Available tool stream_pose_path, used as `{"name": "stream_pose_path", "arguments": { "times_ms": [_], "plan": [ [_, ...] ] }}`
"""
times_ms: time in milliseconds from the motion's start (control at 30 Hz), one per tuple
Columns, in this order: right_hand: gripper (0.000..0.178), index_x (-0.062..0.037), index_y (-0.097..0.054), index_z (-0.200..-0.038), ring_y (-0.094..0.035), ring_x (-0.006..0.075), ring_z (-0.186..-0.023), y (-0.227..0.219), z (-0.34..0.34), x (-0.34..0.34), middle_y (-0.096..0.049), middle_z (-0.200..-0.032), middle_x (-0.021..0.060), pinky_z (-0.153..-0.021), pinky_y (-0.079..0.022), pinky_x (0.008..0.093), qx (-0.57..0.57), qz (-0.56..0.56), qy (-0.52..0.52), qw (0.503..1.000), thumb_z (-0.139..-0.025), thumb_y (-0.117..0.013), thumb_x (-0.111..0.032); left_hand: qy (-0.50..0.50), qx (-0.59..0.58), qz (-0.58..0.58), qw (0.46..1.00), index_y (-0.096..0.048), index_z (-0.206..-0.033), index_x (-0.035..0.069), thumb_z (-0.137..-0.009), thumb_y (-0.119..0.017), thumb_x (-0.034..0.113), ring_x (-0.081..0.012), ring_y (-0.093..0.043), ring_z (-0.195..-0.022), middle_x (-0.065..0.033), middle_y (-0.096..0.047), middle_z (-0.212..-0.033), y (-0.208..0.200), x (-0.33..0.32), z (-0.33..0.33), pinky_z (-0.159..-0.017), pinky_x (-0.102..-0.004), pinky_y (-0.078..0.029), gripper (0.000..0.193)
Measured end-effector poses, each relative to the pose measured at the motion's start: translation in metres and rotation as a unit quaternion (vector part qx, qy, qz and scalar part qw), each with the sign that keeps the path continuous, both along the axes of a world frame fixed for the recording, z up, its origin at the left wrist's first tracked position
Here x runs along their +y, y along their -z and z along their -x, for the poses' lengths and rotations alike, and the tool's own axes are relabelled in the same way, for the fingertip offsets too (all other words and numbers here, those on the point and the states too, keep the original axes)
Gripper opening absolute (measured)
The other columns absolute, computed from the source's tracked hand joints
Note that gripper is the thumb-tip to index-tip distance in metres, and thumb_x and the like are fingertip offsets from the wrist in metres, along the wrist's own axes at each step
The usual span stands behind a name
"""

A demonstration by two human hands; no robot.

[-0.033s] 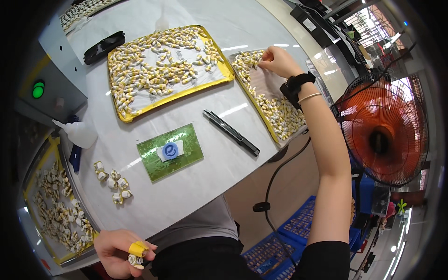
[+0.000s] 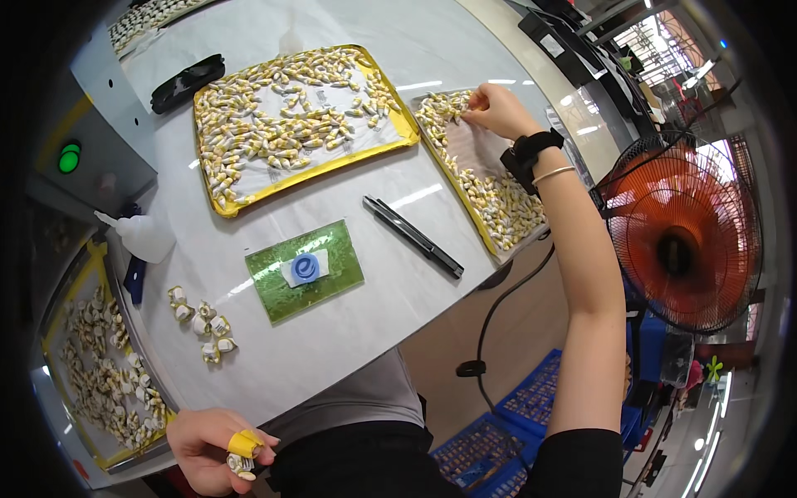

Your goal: The person repeatedly picks up small white and yellow components from a tray, inserts a yellow piece into the white piece, and places the assembled unit onto a tray. The person uses yellow finger cots while handling the components.

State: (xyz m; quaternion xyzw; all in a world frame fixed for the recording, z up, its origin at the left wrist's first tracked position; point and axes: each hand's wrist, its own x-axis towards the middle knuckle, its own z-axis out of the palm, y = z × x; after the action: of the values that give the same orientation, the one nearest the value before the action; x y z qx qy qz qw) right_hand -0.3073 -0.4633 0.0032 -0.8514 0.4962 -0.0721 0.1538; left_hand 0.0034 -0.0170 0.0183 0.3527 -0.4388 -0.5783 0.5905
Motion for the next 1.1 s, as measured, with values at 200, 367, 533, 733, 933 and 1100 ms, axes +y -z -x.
{"name": "stream_pose_path", "arguments": {
  "times_ms": [200, 367, 533, 733, 933, 1100],
  "plan": [
    [0.014, 0.0040, -0.065, -0.090, -0.054, 0.0070, -0.067, -0.041, -0.030, 0.079, -0.062, -0.072, 0.0048, -0.063, -0.044, 0.0216, -0.146, 0.004, -0.038, 0.989, -0.082, -0.064, -0.007, -0.045, 0.002, 0.009, 0.999, -0.066, -0.085, -0.006, -0.069, -0.080, 0.011, -0.0189, -0.065, -0.067, -0.0142, -0.067, -0.077, 0.012, 0.000, -0.004, -0.064, -0.0259, -0.052, 0.027],
    [0.011, 0.0004, -0.066, -0.089, -0.059, 0.0173, -0.067, -0.039, -0.100, 0.200, -0.064, -0.076, 0.0082, -0.063, -0.048, 0.0269, -0.172, 0.032, -0.257, 0.950, -0.078, -0.064, 0.000, -0.151, 0.056, -0.098, 0.982, -0.068, -0.085, -0.003, -0.061, -0.085, 0.012, -0.0196, -0.069, -0.071, -0.0123, -0.070, -0.079, 0.011, 0.011, 0.002, -0.068, -0.0270, -0.054, 0.033],
    [0.025, 0.0014, -0.060, -0.089, -0.058, 0.0230, -0.074, -0.022, -0.117, 0.237, -0.059, -0.082, 0.0094, -0.063, -0.050, 0.0311, -0.077, 0.156, -0.403, 0.898, -0.064, -0.062, 0.001, -0.111, -0.031, 0.001, 0.993, -0.058, -0.084, -0.001, -0.061, -0.084, 0.031, -0.0219, -0.067, -0.067, -0.0134, -0.067, -0.071, 0.018, 0.004, -0.001, -0.066, -0.0366, -0.058, 0.047],
    [0.026, 0.0025, -0.060, -0.090, -0.057, 0.0226, -0.076, -0.021, -0.119, 0.239, -0.059, -0.084, 0.0093, -0.065, -0.050, 0.0302, -0.032, 0.174, -0.434, 0.883, -0.065, -0.061, -0.002, -0.192, -0.091, 0.010, 0.977, -0.060, -0.083, 0.002, -0.061, -0.084, 0.034, -0.0202, -0.065, -0.065, -0.0096, -0.067, -0.072, 0.016, 0.008, 0.003, -0.063, -0.0349, -0.057, 0.046],
    [0.024, 0.0017, -0.059, -0.090, -0.055, 0.0222, -0.076, -0.024, -0.124, 0.241, -0.056, -0.081, 0.0080, -0.065, -0.050, 0.0302, -0.018, 0.168, -0.438, 0.883, -0.066, -0.061, -0.002, -0.245, -0.177, 0.035, 0.953, -0.057, -0.085, 0.004, -0.062, -0.083, 0.039, -0.0195, -0.064, -0.069, -0.0081, -0.066, -0.073, 0.014, 0.006, 0.006, -0.066, -0.0350, -0.056, 0.049],
    [0.021, -0.0009, -0.059, -0.087, -0.054, 0.0239, -0.076, -0.022, -0.129, 0.236, -0.056, -0.079, 0.0078, -0.067, -0.049, 0.0316, -0.039, 0.120, -0.420, 0.899, -0.066, -0.058, 0.000, -0.251, -0.192, 0.016, 0.949, -0.054, -0.089, 0.004, -0.064, -0.082, 0.041, -0.0195, -0.063, -0.071, -0.0076, -0.066, -0.074, 0.012, 0.009, 0.009, -0.068, -0.0356, -0.055, 0.052]
  ]
}}
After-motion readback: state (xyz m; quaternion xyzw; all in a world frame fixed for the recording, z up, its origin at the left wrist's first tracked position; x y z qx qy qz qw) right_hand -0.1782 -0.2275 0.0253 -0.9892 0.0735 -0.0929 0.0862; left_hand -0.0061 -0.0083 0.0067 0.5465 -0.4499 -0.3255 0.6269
